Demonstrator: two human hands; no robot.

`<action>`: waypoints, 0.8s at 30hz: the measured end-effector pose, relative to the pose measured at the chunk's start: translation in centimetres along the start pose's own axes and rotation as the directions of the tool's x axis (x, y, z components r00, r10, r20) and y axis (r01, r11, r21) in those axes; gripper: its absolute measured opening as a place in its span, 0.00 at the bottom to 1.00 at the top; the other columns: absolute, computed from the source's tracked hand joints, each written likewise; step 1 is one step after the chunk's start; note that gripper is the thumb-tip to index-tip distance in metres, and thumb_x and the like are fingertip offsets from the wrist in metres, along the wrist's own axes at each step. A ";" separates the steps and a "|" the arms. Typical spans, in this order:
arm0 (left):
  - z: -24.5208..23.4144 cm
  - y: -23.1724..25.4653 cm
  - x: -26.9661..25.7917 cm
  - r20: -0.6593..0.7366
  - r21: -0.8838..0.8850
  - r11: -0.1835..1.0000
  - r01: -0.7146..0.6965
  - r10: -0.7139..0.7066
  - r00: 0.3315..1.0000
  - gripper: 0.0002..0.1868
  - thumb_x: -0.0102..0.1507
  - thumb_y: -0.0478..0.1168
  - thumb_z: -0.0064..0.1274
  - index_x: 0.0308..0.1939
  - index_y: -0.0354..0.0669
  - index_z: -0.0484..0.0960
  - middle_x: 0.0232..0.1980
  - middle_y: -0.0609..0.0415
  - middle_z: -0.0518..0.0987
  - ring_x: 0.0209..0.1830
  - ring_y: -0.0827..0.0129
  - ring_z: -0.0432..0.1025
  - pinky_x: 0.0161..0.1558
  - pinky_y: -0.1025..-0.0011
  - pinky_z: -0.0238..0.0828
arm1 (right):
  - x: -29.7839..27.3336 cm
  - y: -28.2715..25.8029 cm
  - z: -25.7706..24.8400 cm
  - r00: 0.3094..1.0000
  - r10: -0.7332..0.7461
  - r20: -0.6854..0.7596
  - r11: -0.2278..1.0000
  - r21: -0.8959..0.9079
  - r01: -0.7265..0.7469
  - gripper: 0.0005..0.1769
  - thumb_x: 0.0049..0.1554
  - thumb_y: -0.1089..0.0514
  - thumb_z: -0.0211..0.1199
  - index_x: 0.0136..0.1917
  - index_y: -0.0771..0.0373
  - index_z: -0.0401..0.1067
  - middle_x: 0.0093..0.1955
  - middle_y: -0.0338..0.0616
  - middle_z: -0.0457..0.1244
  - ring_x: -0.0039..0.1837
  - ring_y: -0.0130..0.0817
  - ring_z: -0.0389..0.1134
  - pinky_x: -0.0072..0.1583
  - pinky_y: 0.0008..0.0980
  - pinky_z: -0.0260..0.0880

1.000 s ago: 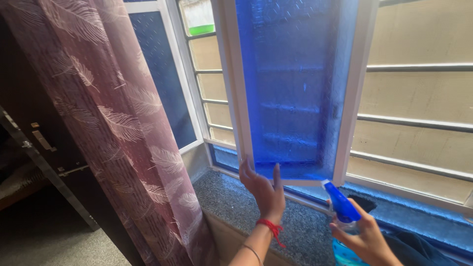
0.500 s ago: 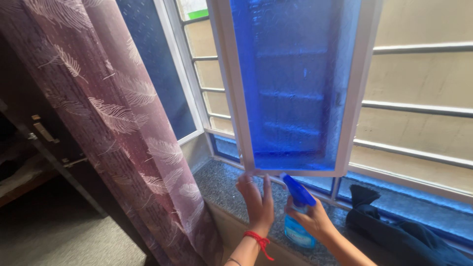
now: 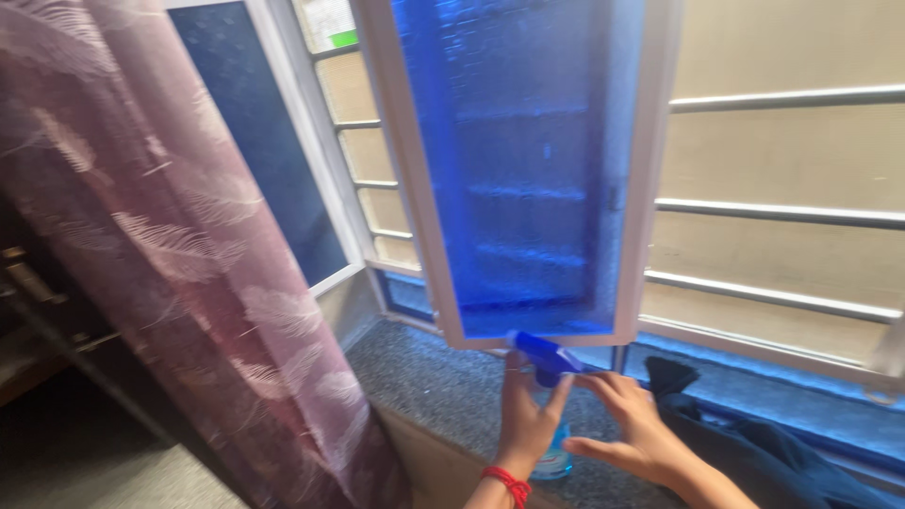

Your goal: The person wipes a window screen and a blue textured window panel with a dark cloth. They then spray a blue cleaning solution onto the panel and continue wiping it. The task is performed indoors near a window with a patterned curtain.

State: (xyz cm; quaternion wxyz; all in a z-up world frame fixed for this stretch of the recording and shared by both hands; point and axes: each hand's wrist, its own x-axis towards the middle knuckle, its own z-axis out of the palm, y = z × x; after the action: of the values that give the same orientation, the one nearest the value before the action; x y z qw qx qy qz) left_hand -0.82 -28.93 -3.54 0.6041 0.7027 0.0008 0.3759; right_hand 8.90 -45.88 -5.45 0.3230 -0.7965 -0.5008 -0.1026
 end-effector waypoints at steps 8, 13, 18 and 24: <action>2.4 -3.9 0.4 0.012 -0.072 0.981 -0.181 0.182 0.983 0.32 0.63 0.33 0.61 0.67 0.34 0.64 0.54 0.50 0.77 0.53 0.67 0.74 0.57 0.68 0.71 | -10.1 5.7 -4.3 0.845 0.527 0.086 0.672 -0.652 -0.353 0.46 0.46 0.36 0.70 0.77 0.21 0.61 0.81 0.42 0.45 0.73 0.53 0.53 0.67 0.48 0.63; 3.3 -3.2 1.1 0.053 -0.123 0.983 -0.136 0.143 0.988 0.27 0.63 0.36 0.61 0.62 0.36 0.66 0.52 0.51 0.78 0.52 0.68 0.75 0.54 0.68 0.74 | -14.9 10.0 -2.9 0.864 0.500 0.064 0.789 -0.446 -0.423 0.33 0.49 0.58 0.62 0.68 0.34 0.70 0.71 0.36 0.58 0.67 0.46 0.65 0.67 0.40 0.69; 6.2 -0.3 1.8 0.038 -0.113 0.982 -0.152 0.157 0.987 0.33 0.61 0.41 0.64 0.65 0.39 0.65 0.54 0.52 0.76 0.51 0.68 0.75 0.53 0.68 0.74 | -14.5 10.5 -5.4 0.848 0.497 -0.185 0.841 -0.138 -0.523 0.26 0.52 0.64 0.61 0.63 0.48 0.75 0.58 0.49 0.66 0.60 0.51 0.69 0.60 0.43 0.70; 13.5 0.0 2.4 0.237 -0.024 0.986 -0.163 0.164 0.958 0.35 0.59 0.45 0.68 0.61 0.36 0.64 0.53 0.49 0.78 0.51 0.66 0.77 0.50 0.65 0.75 | -12.4 7.7 -12.2 0.726 0.439 -0.529 0.814 -0.107 -0.570 0.25 0.52 0.61 0.59 0.63 0.51 0.78 0.55 0.52 0.68 0.54 0.54 0.71 0.57 0.46 0.70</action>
State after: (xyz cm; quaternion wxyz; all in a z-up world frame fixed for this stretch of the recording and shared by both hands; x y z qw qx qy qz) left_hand 7.98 -39.27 -2.09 0.5681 0.7392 -0.1305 0.3373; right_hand 11.58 -64.71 -5.28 0.3440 -0.8871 -0.1483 -0.2698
